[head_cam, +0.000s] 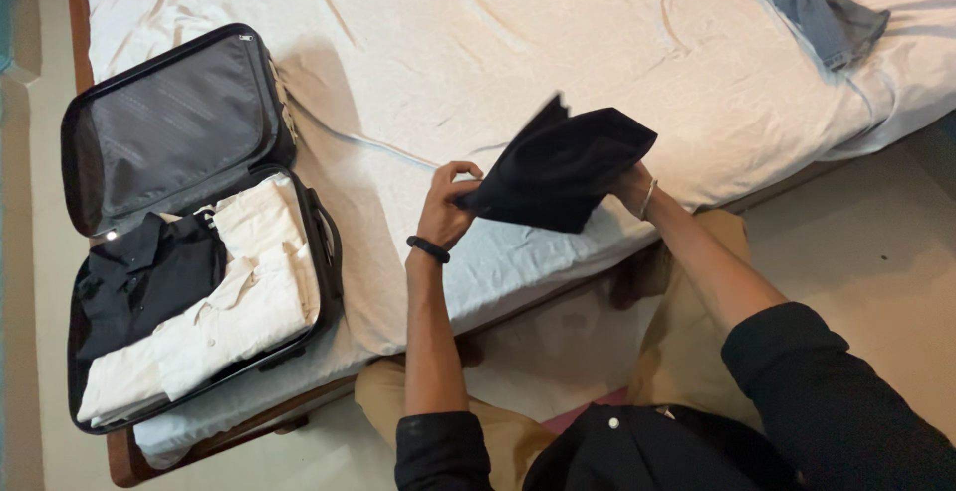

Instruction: The person folds a black garment and places it into an open suitcase on a bed, then unfolds and smooths out a pair of denim jeans on the same bed.

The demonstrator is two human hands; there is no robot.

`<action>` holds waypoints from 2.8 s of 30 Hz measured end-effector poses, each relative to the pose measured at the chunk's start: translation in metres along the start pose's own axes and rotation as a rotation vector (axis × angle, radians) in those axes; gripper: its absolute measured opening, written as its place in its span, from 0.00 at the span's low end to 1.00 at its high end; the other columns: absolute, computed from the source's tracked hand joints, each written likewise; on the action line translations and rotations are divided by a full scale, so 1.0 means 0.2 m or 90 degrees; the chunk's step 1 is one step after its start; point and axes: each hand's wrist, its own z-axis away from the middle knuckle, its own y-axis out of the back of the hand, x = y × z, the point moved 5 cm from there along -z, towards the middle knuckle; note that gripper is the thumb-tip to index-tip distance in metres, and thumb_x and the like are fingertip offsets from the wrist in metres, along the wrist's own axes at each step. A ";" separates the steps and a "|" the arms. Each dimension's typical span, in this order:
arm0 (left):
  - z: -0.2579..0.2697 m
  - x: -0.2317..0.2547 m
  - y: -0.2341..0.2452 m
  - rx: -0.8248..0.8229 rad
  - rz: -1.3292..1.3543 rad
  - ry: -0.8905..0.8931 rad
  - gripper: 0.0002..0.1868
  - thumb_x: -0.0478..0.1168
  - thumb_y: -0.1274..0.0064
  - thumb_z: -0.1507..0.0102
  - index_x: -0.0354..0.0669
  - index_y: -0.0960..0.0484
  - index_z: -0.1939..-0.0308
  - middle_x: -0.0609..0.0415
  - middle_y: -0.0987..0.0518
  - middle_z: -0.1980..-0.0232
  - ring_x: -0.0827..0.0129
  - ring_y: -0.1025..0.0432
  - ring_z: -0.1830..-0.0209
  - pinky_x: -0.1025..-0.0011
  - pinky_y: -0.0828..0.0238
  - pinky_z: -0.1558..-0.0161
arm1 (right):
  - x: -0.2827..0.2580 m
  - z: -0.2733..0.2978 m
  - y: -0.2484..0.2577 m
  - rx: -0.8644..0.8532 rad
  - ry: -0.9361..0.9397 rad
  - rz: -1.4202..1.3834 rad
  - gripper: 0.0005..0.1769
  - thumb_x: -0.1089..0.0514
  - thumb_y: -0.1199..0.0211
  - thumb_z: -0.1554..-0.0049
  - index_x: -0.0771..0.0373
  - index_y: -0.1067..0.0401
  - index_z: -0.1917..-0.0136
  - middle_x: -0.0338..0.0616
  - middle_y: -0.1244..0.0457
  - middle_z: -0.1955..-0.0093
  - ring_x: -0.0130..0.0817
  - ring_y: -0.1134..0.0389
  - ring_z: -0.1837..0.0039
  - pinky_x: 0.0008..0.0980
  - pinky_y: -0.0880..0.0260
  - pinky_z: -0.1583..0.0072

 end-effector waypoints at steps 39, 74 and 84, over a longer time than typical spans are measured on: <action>0.61 -0.61 -0.15 0.293 0.113 0.287 0.31 0.31 0.36 0.41 0.43 0.23 0.33 0.41 0.22 0.33 0.63 0.22 0.49 0.71 0.23 0.56 | -0.08 0.08 -0.45 0.118 0.256 0.453 0.25 0.60 0.29 0.45 0.70 0.25 0.36 0.53 0.29 0.40 0.37 0.27 0.41 0.31 0.28 0.40; 0.43 -0.44 -0.59 -0.057 -0.437 0.251 0.35 0.56 0.55 0.33 0.61 0.40 0.22 0.49 0.51 0.16 0.45 0.61 0.16 0.37 0.71 0.25 | 0.09 0.27 -1.08 -0.019 0.491 1.019 0.24 0.55 0.42 0.37 0.58 0.33 0.29 0.49 0.47 0.19 0.49 0.50 0.17 0.60 0.52 0.23; 0.30 -0.45 -0.46 -0.134 -0.445 0.264 0.44 0.61 0.48 0.41 0.63 0.42 0.22 0.50 0.50 0.17 0.46 0.60 0.17 0.36 0.69 0.25 | 0.16 0.17 -0.97 0.027 0.357 1.119 0.38 0.41 0.46 0.39 0.56 0.43 0.20 0.49 0.55 0.16 0.46 0.57 0.16 0.63 0.61 0.22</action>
